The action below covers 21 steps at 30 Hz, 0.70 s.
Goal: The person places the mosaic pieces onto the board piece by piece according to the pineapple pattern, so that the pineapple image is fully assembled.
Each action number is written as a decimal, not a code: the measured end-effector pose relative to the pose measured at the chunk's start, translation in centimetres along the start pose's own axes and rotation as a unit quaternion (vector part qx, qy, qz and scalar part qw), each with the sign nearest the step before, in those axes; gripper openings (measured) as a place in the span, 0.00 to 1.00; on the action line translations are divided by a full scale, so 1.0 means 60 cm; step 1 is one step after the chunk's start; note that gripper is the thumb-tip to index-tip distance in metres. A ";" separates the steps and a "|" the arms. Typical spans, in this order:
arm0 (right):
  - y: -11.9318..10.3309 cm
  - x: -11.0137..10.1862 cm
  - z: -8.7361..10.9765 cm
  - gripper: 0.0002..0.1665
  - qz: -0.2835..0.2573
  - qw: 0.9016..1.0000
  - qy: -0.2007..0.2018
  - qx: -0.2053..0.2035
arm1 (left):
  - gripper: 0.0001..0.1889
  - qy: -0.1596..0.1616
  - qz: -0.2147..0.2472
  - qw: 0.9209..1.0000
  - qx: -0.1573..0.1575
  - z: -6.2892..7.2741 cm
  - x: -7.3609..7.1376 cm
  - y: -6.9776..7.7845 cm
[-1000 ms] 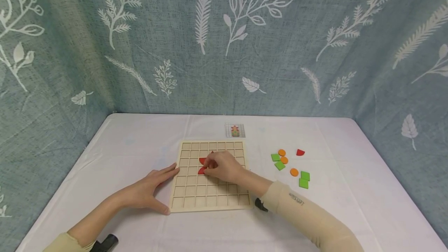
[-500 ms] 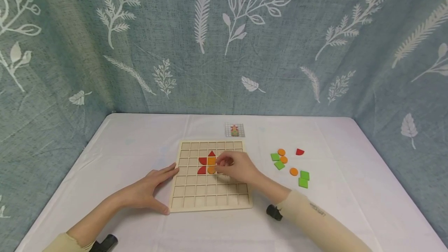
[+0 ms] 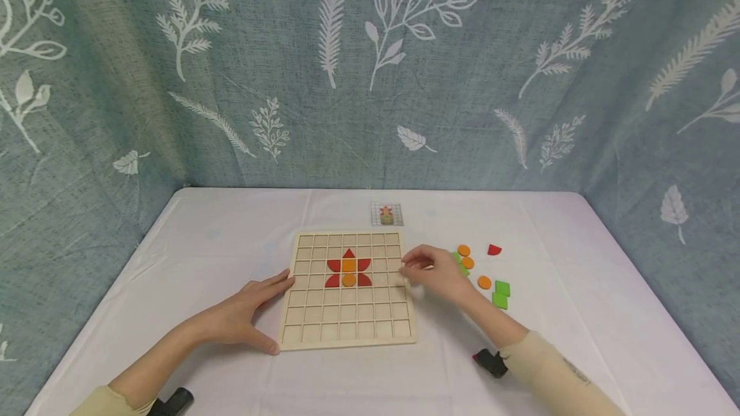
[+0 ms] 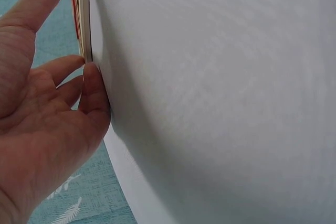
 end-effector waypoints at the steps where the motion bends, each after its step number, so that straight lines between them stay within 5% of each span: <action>1: 0.004 -0.008 0.003 0.15 0.001 1.000 0.007 0.003 | 0.60 0.001 -0.001 1.000 0.004 0.000 0.000 0.001; 10: 0.032 -0.094 0.021 0.16 0.044 0.997 0.062 -0.008 | 0.61 0.004 -0.005 1.000 0.002 -0.001 0.000 0.000; 21: 0.077 -0.177 0.038 0.22 0.093 0.989 0.109 0.040 | 0.61 0.007 -0.005 1.000 0.001 0.000 0.000 0.001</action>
Point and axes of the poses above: each hand's wrist, its own z-axis away from the middle knuckle, its own x-axis out of the palm, y = z × x, the point moved 8 cm from there along -z, towards the middle knuckle, and after that the axes turned 13 degrees about -z, right-handed, at the moved point
